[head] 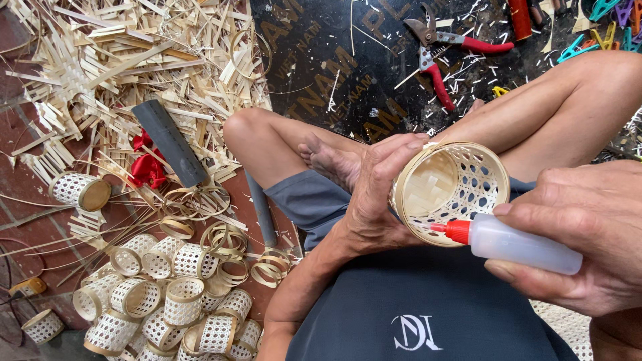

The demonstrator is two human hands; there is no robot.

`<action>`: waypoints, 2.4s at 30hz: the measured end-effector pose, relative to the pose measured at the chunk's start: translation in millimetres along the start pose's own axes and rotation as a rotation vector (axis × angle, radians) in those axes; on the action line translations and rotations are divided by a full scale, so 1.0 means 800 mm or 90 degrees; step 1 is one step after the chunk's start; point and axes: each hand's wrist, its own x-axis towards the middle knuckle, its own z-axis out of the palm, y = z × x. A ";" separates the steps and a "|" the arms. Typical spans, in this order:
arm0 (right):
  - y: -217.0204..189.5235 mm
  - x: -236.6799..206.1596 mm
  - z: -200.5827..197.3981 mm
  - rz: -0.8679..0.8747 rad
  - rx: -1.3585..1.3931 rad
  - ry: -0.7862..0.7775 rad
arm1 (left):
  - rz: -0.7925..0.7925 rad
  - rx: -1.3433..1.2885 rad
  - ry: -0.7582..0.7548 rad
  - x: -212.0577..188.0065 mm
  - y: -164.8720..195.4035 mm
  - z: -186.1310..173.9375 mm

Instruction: The person sits on the floor weaving a perforated bamboo basket, tucking and tightening thin bamboo strips around the rim of the woven body. They then apply glue from a squeeze bottle along the rim and inside edge and place the finished basket onto a pile of completed baskets.

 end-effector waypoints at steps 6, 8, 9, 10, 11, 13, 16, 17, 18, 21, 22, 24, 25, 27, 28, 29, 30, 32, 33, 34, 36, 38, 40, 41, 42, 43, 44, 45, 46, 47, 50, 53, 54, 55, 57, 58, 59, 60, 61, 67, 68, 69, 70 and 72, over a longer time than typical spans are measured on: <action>-0.005 0.008 -0.004 0.047 -0.035 -0.058 | -0.008 -0.015 -0.008 -0.003 0.003 -0.001; -0.009 0.009 -0.004 0.126 -0.103 -0.171 | -0.004 -0.014 -0.015 -0.004 0.002 -0.003; -0.012 0.009 -0.001 0.110 -0.046 -0.081 | -0.004 -0.014 -0.018 -0.004 0.002 -0.003; -0.015 0.007 0.002 0.094 0.012 0.008 | -0.004 -0.014 -0.022 -0.004 0.001 -0.005; -0.016 0.006 0.004 0.077 0.069 0.097 | -0.004 -0.012 -0.020 -0.004 0.000 -0.005; -0.014 0.003 0.002 0.083 -0.006 0.023 | -0.004 -0.007 -0.012 -0.003 0.000 -0.004; -0.003 0.001 0.001 0.014 0.002 0.030 | 0.001 -0.004 -0.012 -0.002 0.000 -0.003; 0.000 0.000 0.003 -0.022 0.027 0.050 | 0.003 -0.003 -0.011 -0.002 0.000 -0.003; 0.001 -0.001 0.003 -0.006 0.018 0.035 | 0.005 -0.003 -0.011 -0.002 0.000 -0.003; 0.002 -0.002 0.003 0.033 -0.005 -0.005 | 0.012 0.003 -0.004 -0.002 0.000 -0.004; 0.001 -0.003 0.003 0.043 -0.012 -0.014 | 0.012 0.007 -0.001 -0.002 0.001 -0.004; 0.000 -0.004 0.001 0.065 -0.025 -0.035 | 0.009 0.010 0.000 -0.001 0.001 -0.003; -0.001 -0.004 0.001 0.078 -0.032 -0.048 | 0.007 0.009 -0.002 -0.001 0.001 -0.003; -0.001 -0.005 0.000 0.104 -0.053 -0.080 | 0.004 0.003 -0.005 -0.001 0.001 -0.003; -0.001 -0.005 0.000 0.117 -0.066 -0.099 | 0.004 0.000 -0.006 0.000 0.001 -0.002; -0.001 -0.005 0.000 0.131 -0.078 -0.119 | 0.004 -0.004 -0.007 0.000 0.002 -0.002; -0.002 -0.005 0.001 0.101 -0.057 -0.083 | 0.003 -0.009 -0.008 -0.001 0.002 -0.001; -0.003 -0.004 0.002 0.038 -0.017 -0.008 | 0.003 -0.015 -0.010 -0.001 0.003 0.000; -0.004 -0.003 0.002 0.039 -0.022 -0.014 | 0.001 -0.018 -0.011 -0.001 0.003 0.000; -0.005 -0.003 0.002 0.039 -0.027 -0.020 | -0.004 -0.020 -0.012 -0.002 0.004 0.000; -0.005 -0.004 0.000 0.061 -0.042 -0.058 | -0.009 -0.024 -0.015 -0.001 0.005 0.000; -0.004 -0.008 -0.002 0.102 -0.065 -0.120 | -0.006 -0.025 -0.017 -0.001 0.005 0.000; 0.001 -0.016 0.000 0.181 -0.109 -0.175 | -0.004 -0.023 -0.014 -0.002 0.002 0.001; 0.004 -0.022 0.001 0.222 -0.131 -0.202 | -0.003 -0.023 -0.012 -0.003 0.000 0.002; 0.007 -0.029 0.003 0.213 -0.107 -0.146 | -0.020 -0.055 -0.015 -0.006 -0.005 0.004; 0.011 -0.037 0.007 0.203 -0.083 -0.090 | -0.037 -0.087 -0.017 -0.010 -0.011 0.006; 0.016 -0.044 0.009 0.205 -0.022 -0.032 | -0.098 -0.164 -0.011 -0.015 -0.018 0.007; 0.021 -0.050 0.011 0.201 0.038 0.026 | -0.159 -0.242 0.003 -0.022 -0.027 0.009; 0.028 -0.055 0.011 0.206 0.134 0.086 | -0.263 -0.366 0.025 -0.030 -0.037 0.011; 0.036 -0.058 0.010 0.211 0.231 0.145 | -0.367 -0.491 0.047 -0.038 -0.049 0.012; 0.065 -0.053 0.011 0.156 0.157 0.119 | -0.466 -0.774 0.114 -0.054 -0.087 0.015; 0.083 -0.034 0.035 0.037 0.341 0.185 | -0.433 -0.834 0.231 -0.055 -0.106 0.026; 0.083 -0.032 0.035 0.060 0.341 0.194 | -0.397 -0.767 0.309 -0.049 -0.110 0.030; 0.082 -0.029 0.036 0.069 0.337 0.203 | -0.359 -0.700 0.380 -0.043 -0.110 0.032; 0.078 -0.025 0.039 0.082 0.327 0.208 | -0.068 -0.314 0.179 -0.042 -0.096 0.016; 0.078 -0.022 0.042 0.090 0.320 0.208 | -0.105 -0.353 0.117 -0.042 -0.085 0.004; 0.075 -0.021 0.042 0.090 0.308 0.203 | -0.144 -0.391 0.054 -0.042 -0.074 -0.010; 0.075 -0.021 0.041 0.100 0.298 0.204 | -0.184 -0.427 -0.007 -0.038 -0.064 -0.020; 0.074 -0.021 0.041 0.105 0.282 0.202 | -0.111 -0.339 -0.010 -0.031 -0.058 -0.027; 0.042 -0.029 0.038 0.140 0.149 0.176 | 0.051 -0.036 -0.033 0.003 -0.015 -0.047; 0.030 -0.031 0.036 0.150 0.117 0.164 | 0.050 -0.019 -0.040 0.004 -0.010 -0.050; 0.014 -0.033 0.030 0.169 0.073 0.141 | 0.050 -0.005 -0.047 0.004 -0.006 -0.052; 0.003 -0.031 0.027 0.179 0.036 0.126 | 0.050 0.010 -0.053 0.004 -0.003 -0.054; -0.024 -0.026 0.015 0.190 -0.043 0.074 | 0.051 0.026 -0.061 0.002 0.002 -0.055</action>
